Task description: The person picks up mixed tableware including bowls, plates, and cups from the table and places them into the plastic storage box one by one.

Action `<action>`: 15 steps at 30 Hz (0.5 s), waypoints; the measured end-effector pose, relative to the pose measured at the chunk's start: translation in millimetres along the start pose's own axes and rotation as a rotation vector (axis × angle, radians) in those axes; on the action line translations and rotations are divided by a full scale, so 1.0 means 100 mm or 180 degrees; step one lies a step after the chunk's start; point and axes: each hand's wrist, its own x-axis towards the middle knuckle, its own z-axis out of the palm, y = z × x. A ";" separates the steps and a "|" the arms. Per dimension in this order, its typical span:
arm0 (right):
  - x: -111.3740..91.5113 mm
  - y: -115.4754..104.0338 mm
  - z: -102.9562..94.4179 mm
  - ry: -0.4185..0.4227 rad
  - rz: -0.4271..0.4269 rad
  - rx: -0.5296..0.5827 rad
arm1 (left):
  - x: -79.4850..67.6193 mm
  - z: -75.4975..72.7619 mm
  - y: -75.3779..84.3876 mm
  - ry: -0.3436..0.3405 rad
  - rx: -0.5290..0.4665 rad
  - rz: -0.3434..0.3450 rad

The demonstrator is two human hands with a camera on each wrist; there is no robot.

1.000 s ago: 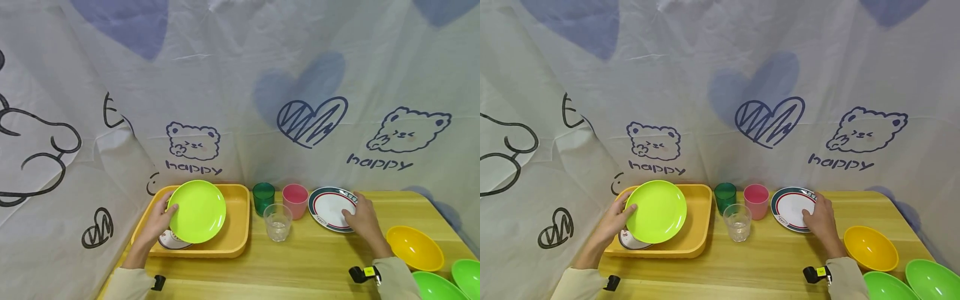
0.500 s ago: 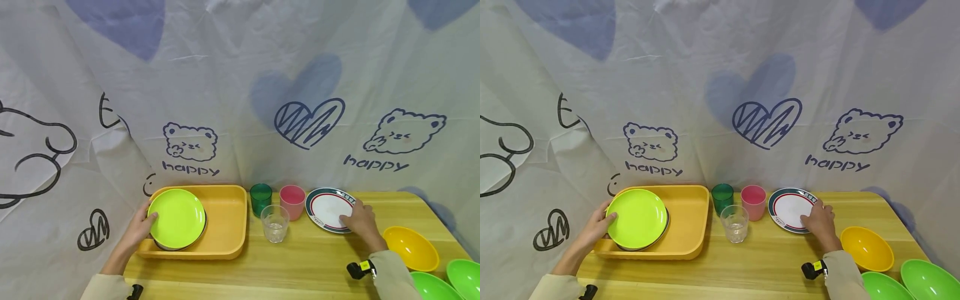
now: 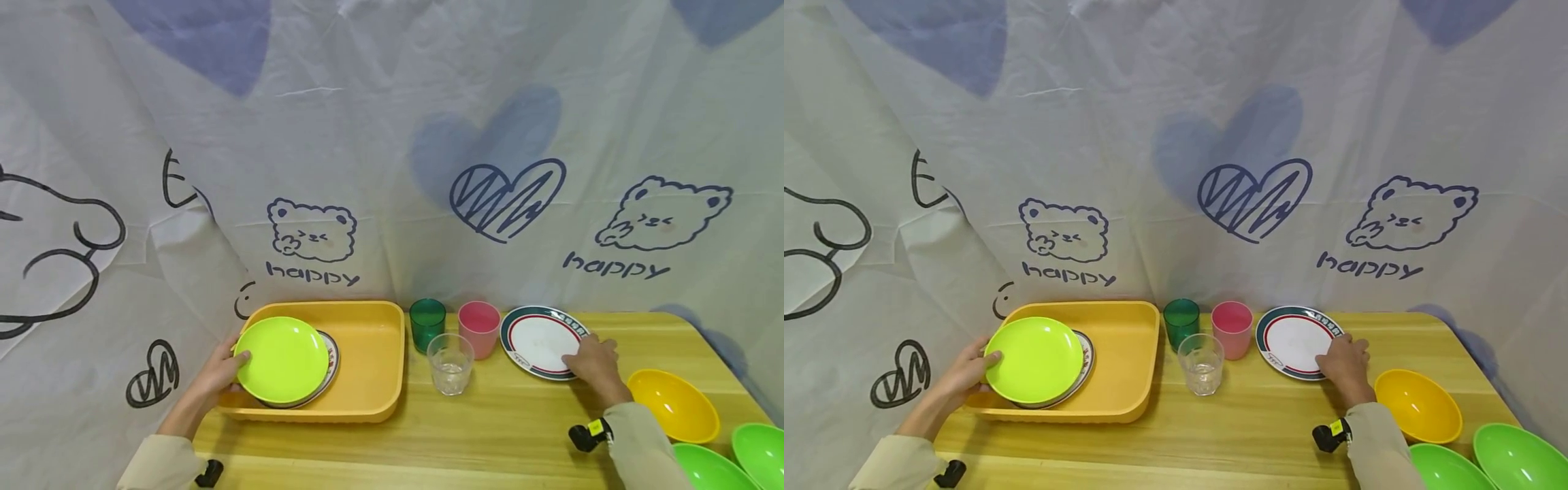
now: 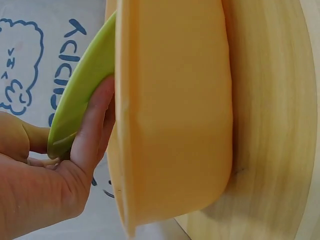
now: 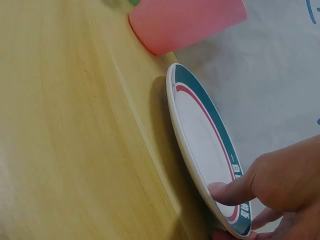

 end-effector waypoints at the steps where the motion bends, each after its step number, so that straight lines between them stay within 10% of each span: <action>1: 0.00 0.00 -0.01 -0.0011 -0.0008 -0.0004 | 0.01 0.00 -0.01 -0.0010 0.0014 -0.0008; 15: -0.06 0.00 -0.11 -0.0109 0.0092 0.0110 | 0.17 0.00 -0.20 -0.0023 0.0091 -0.0252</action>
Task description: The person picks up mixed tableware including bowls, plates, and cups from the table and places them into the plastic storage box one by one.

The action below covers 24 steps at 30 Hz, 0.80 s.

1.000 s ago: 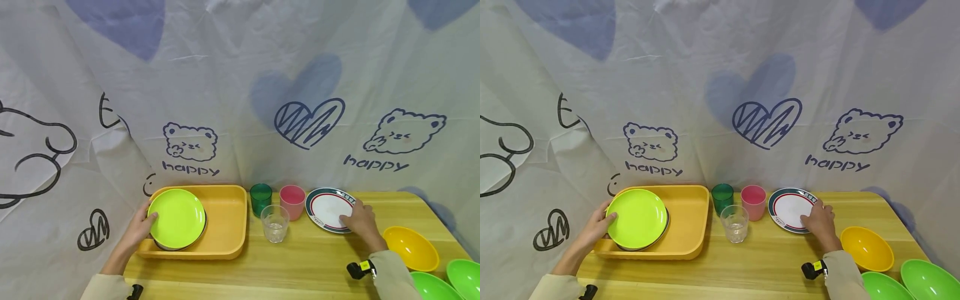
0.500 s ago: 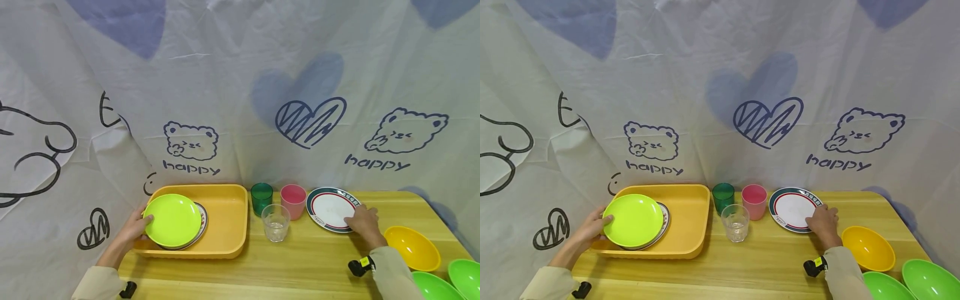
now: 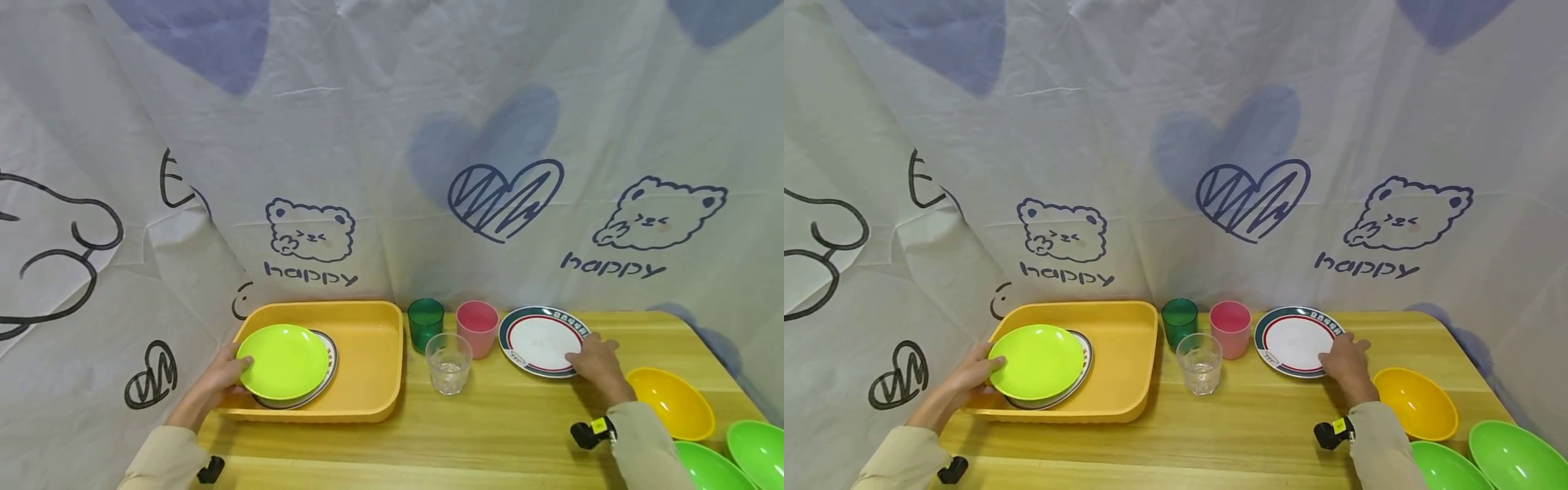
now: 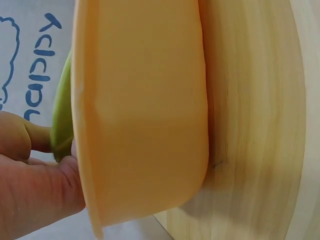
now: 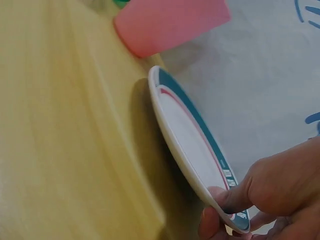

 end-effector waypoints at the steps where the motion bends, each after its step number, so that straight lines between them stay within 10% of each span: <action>1: -0.01 -0.01 -0.03 0.0014 -0.0029 0.0004 | 0.01 0.00 -0.01 -0.0001 -0.0015 -0.0036; 16: -0.22 -0.10 -0.38 0.0062 -0.0192 0.0155 | 0.11 0.08 0.02 -0.0004 0.0429 -0.0230; 24: -0.46 -0.04 -0.63 0.0385 -0.0529 -0.0010 | 0.10 0.17 0.07 0.0121 0.0829 0.0159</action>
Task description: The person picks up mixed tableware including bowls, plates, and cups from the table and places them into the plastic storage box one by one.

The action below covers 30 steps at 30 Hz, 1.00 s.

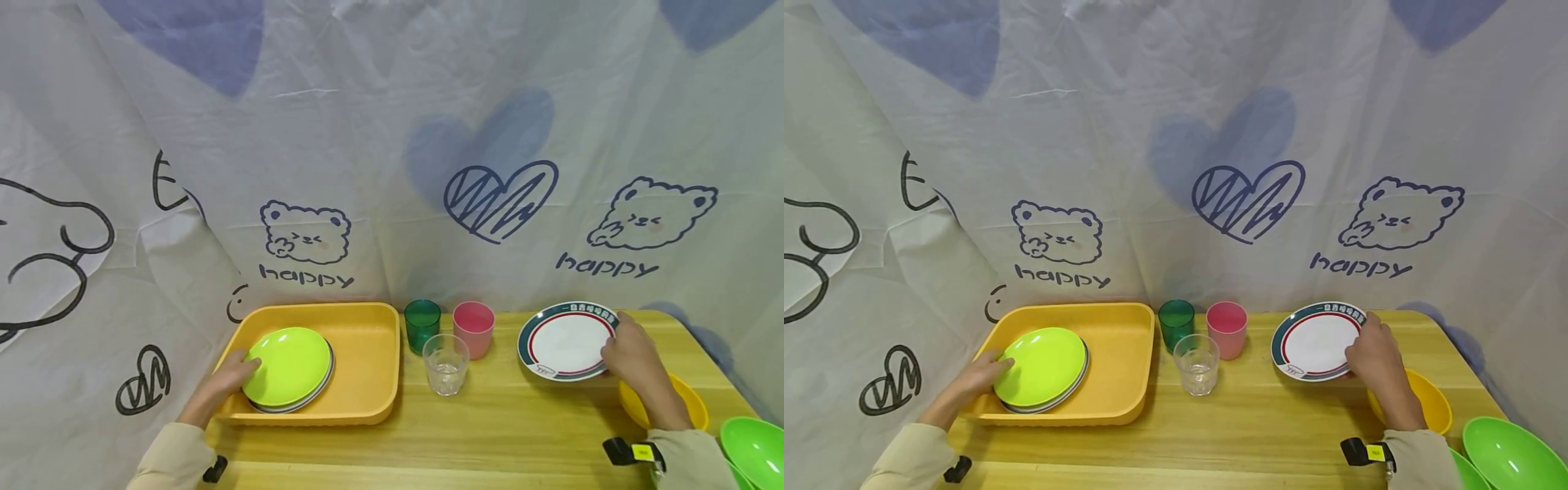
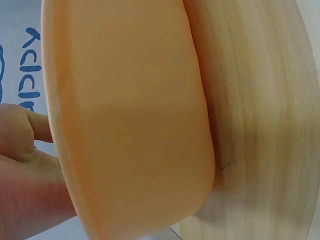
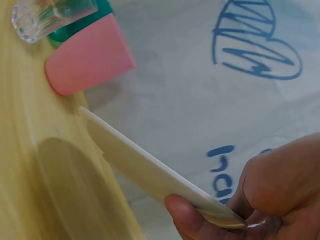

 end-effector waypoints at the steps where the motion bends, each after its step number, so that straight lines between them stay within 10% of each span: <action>1: -0.02 0.00 -0.03 0.0059 -0.0056 -0.0028 | -0.01 0.01 0.00 0.0090 0.0086 0.0044; 14: -0.14 0.22 -0.23 0.0476 -0.0189 -0.0108 | 0.01 0.07 -0.04 0.0280 0.1506 0.0172; 30: -0.28 0.51 -0.35 0.1296 -0.0094 0.0278 | -0.18 0.05 0.18 0.0317 0.0994 0.0316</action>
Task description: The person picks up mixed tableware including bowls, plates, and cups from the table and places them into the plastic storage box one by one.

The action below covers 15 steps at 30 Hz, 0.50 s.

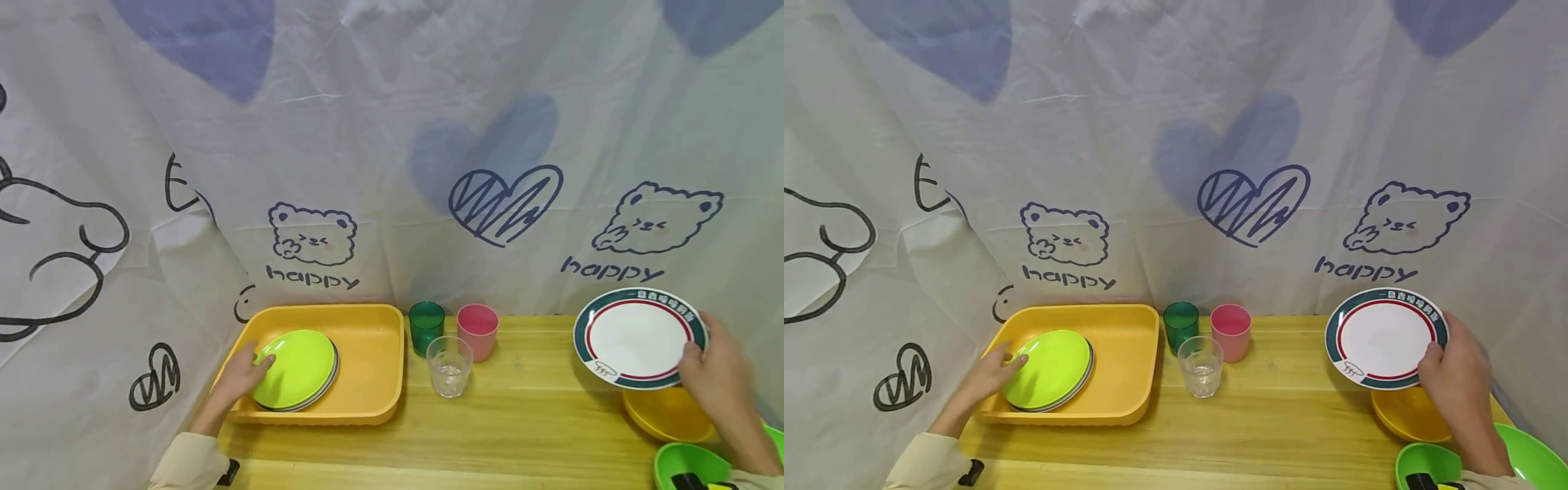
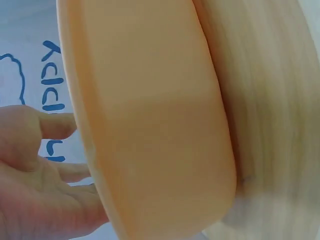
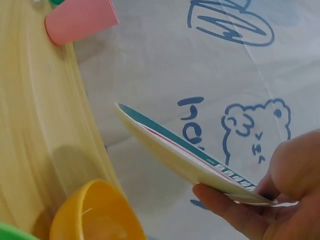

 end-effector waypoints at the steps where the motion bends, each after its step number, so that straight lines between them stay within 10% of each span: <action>1: -0.01 0.02 -0.01 0.0035 0.0017 0.0028 | -0.01 0.01 0.02 0.0038 -0.0110 -0.0030; 15: -0.07 0.11 -0.05 0.0305 0.0627 0.0420 | -0.02 0.20 0.16 0.0536 -0.1508 0.0025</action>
